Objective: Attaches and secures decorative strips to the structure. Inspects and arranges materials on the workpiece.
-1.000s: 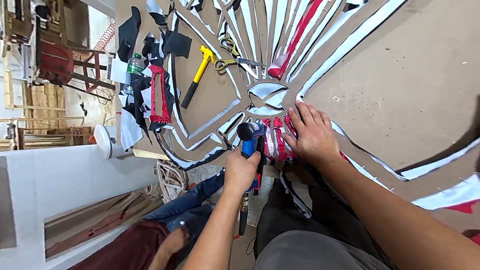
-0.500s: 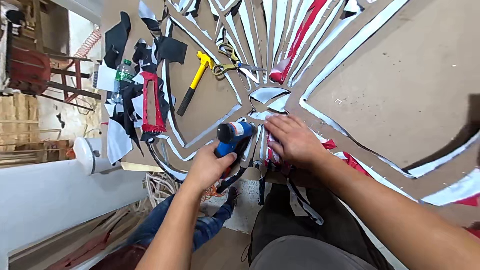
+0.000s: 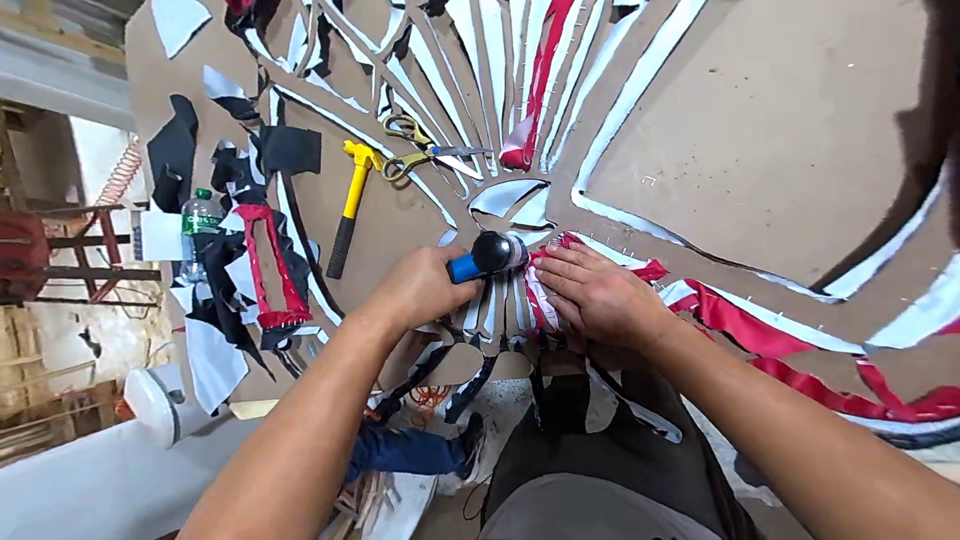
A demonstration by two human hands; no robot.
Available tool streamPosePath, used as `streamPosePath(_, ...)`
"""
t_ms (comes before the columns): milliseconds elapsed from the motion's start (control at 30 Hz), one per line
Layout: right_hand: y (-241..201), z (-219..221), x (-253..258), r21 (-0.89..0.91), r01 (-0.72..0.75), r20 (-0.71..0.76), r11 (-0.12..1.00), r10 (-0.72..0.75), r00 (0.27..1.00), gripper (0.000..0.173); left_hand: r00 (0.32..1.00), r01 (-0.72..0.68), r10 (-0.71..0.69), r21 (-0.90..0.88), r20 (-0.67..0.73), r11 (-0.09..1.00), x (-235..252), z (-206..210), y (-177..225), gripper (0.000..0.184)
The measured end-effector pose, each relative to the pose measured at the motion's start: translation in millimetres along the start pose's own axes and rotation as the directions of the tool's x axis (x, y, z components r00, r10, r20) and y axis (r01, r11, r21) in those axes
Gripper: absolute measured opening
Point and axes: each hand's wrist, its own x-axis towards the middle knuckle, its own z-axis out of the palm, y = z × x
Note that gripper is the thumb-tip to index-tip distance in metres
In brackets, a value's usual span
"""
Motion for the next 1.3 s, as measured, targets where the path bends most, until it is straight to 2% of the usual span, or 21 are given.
streamPosePath(200,2.9,1.5,0.1,0.013,0.006,-0.021,1.0,-0.006,1.0,0.039,0.986,-0.164,0.165,0.082,-0.016,0.983,4.8,-2.2,-10.6,0.022)
streamPosePath(400,2.4,1.2,-0.2,0.046,0.003,-0.044,0.999,-0.001,0.999,0.036,0.967,-0.249,0.252,0.097,-0.021,0.964,11.4,-3.5,-21.4,0.019)
streamPosePath(767,3.3,1.2,0.0,0.061,-0.011,-0.014,0.998,0.012,1.0,0.036,0.982,-0.187,0.182,0.149,0.043,0.971,17.6,-8.4,-12.7,0.017)
streamPosePath(867,1.5,-0.5,2.2,0.062,-0.023,-0.024,0.998,0.024,0.999,0.037,0.994,-0.097,0.1,0.07,-0.036,0.993,-5.6,-6.3,-9.7,0.02)
streamPosePath(967,1.4,-1.5,0.2,0.063,-0.032,0.003,0.998,0.032,0.999,0.039,0.987,-0.036,0.03,-0.034,-0.155,0.999,-54.4,10.5,-16.3,0.026)
streamPosePath(1100,5.2,-2.7,1.8,0.091,-0.02,0.012,0.996,0.019,1.0,0.039,0.972,-0.164,0.146,-0.087,-0.186,0.983,-100.5,52.3,-27.0,0.025)
streamPosePath(1167,-0.3,-7.3,1.9,0.14,-0.069,-0.007,0.988,0.07,0.997,0.039,0.973,-0.192,0.179,-0.082,-0.147,0.978,-106.5,70.4,-24.8,0.029)
streamPosePath(1233,-22.5,-21.6,-2.5,0.236,-0.207,-0.055,0.949,0.226,0.972,0.04,0.973,-0.2,0.191,-0.055,-0.128,0.978,-106.3,81.8,-21.0,0.031)
streamPosePath(1300,-66.6,-38.3,-16.4,0.34,-0.33,-0.139,0.881,0.394,0.908,0.035,0.971,-0.216,0.208,-0.064,-0.114,0.974,-105.6,87.1,-20.0,0.031)
